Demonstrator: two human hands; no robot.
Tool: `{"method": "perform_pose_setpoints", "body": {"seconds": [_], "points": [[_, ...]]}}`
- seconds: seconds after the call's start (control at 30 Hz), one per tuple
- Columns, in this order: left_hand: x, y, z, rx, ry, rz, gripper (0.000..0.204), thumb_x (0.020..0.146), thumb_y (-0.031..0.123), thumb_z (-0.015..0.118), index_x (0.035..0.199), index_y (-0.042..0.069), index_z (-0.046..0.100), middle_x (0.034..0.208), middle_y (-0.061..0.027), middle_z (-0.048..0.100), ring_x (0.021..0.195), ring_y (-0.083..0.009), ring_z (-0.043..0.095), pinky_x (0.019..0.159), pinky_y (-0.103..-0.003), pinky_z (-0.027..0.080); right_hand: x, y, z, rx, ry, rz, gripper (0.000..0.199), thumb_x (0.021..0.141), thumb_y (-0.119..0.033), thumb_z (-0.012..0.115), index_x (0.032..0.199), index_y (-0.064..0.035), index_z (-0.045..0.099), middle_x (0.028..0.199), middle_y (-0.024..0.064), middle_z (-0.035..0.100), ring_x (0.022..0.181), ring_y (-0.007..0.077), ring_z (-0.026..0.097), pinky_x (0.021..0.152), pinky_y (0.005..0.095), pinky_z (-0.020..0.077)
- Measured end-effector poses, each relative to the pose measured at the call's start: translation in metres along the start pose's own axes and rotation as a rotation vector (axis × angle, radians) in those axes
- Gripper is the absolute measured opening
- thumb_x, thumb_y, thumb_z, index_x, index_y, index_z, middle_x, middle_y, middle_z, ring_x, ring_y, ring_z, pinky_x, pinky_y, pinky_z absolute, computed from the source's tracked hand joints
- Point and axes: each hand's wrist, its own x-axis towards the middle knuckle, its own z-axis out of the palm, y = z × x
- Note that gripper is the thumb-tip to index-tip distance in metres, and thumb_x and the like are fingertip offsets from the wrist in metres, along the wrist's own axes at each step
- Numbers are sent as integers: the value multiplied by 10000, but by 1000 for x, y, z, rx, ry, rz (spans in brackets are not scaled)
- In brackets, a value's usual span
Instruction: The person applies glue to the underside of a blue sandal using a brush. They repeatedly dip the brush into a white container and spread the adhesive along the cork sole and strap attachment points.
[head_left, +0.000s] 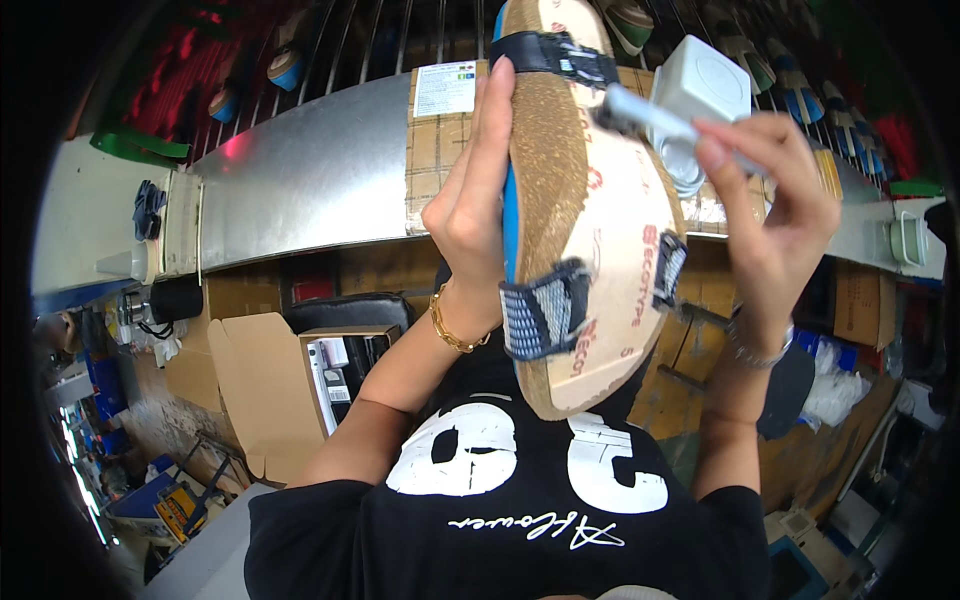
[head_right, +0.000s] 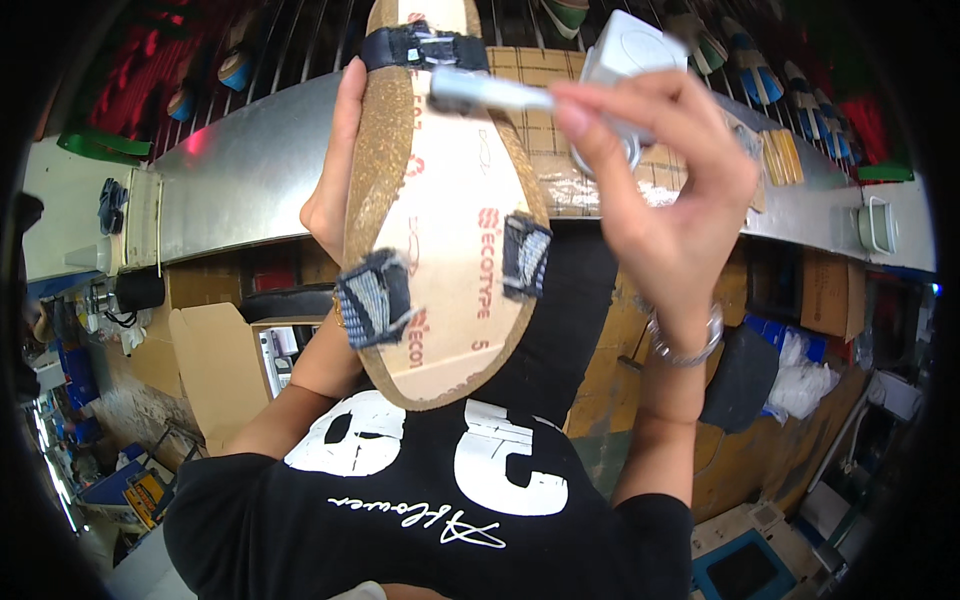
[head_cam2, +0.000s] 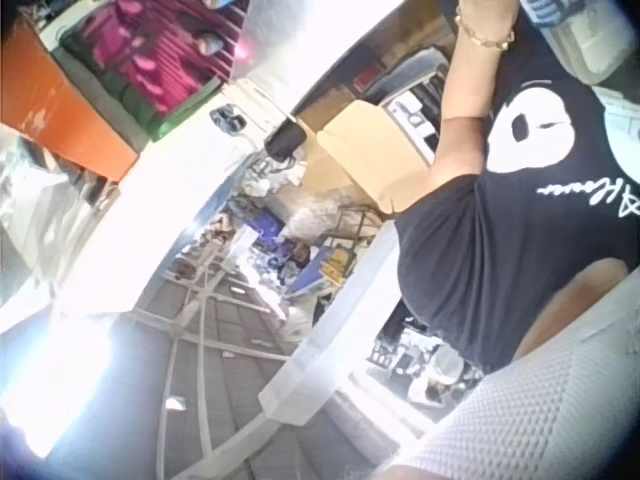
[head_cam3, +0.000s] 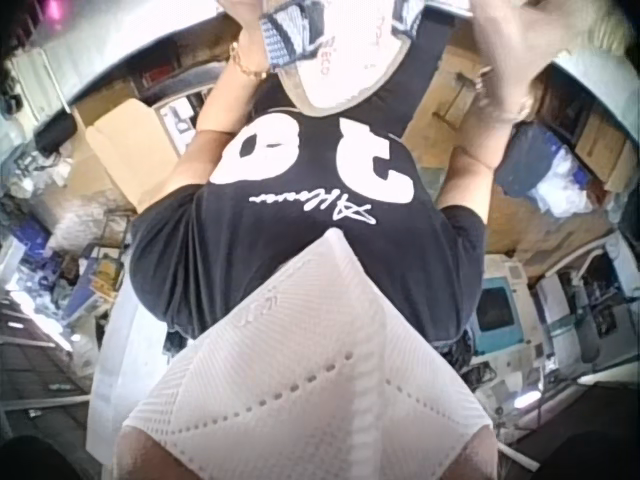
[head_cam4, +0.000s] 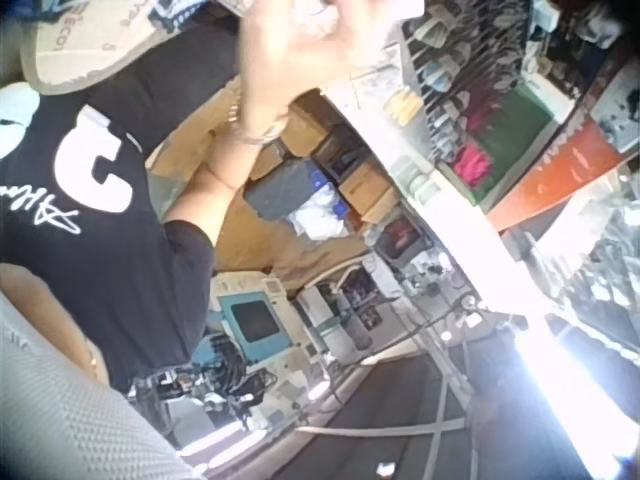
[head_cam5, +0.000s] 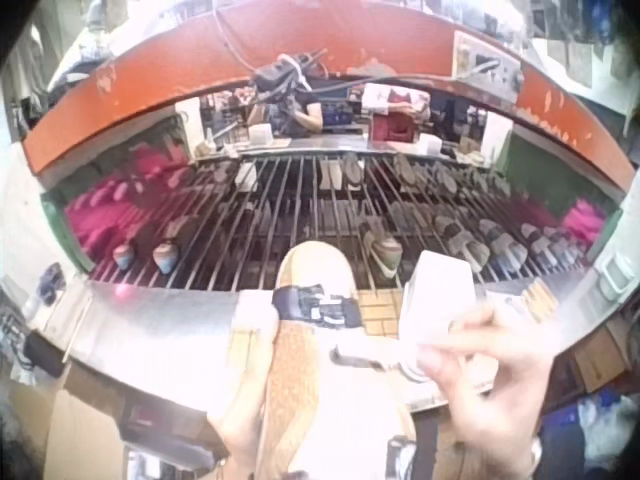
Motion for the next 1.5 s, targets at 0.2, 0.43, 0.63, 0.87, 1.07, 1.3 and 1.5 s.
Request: {"method": "perform_pose_setpoints", "body": {"seconds": [0.2, 0.43, 0.63, 0.87, 1.07, 1.3, 1.5], "points": [[3, -13, -7, 146, 4, 10, 811, 709, 135, 854, 1409, -78, 506, 1283, -301, 620, 1144, -365, 664, 858, -381, 590, -34, -34, -6, 157, -66, 244, 179, 753, -1, 791, 926, -45, 805, 790, 39, 606, 744, 125, 554, 672, 240, 412], [3, -10, -7, 150, 2, 33, 796, 716, 152, 841, 1404, -75, 511, 1286, -316, 610, 1153, -397, 649, 853, -401, 589, -35, -45, 4, 7, -24, 89, 270, 678, 29, 806, 926, -75, 816, 814, 42, 609, 724, 122, 550, 641, 238, 412], [6, -10, -5, 144, -4, 107, 786, 718, 156, 839, 1397, -75, 518, 1288, -315, 608, 1135, -400, 658, 839, -400, 592, -28, -47, 0, -107, 16, -92, 241, 680, 45, 790, 905, -41, 794, 894, 68, 603, 795, 157, 540, 699, 256, 400], [5, -10, -9, 103, -34, 89, 796, 711, 170, 845, 1410, -41, 528, 1260, -369, 593, 1092, -403, 679, 806, -384, 594, -30, -41, -7, -22, -99, -99, 267, 592, -14, 807, 853, -72, 798, 891, 85, 608, 798, 169, 531, 683, 277, 371], [4, -12, -10, 118, -27, 101, 776, 717, 132, 832, 1417, -20, 533, 1212, -315, 641, 986, -299, 704, 761, -333, 580, -27, -38, -20, 178, -286, -5, 231, 628, -70, 800, 855, -33, 785, 888, 107, 603, 796, 182, 533, 689, 272, 375], [3, -21, -7, 159, 26, 40, 694, 777, 101, 781, 1425, 18, 548, 1243, -164, 700, 908, -126, 734, 733, -239, 570, -48, -53, 1, -219, 57, -134, 341, 603, -60, 816, 920, -184, 820, 886, 24, 608, 701, 151, 523, 658, 273, 369], [7, -21, -11, 239, -12, 11, 746, 765, 168, 820, 1435, 15, 531, 1194, -156, 721, 870, -137, 745, 717, -247, 587, -50, -69, -7, -85, -133, -157, 382, 562, -84, 841, 888, -283, 825, 898, -17, 591, 708, 128, 533, 663, 290, 361]]}}
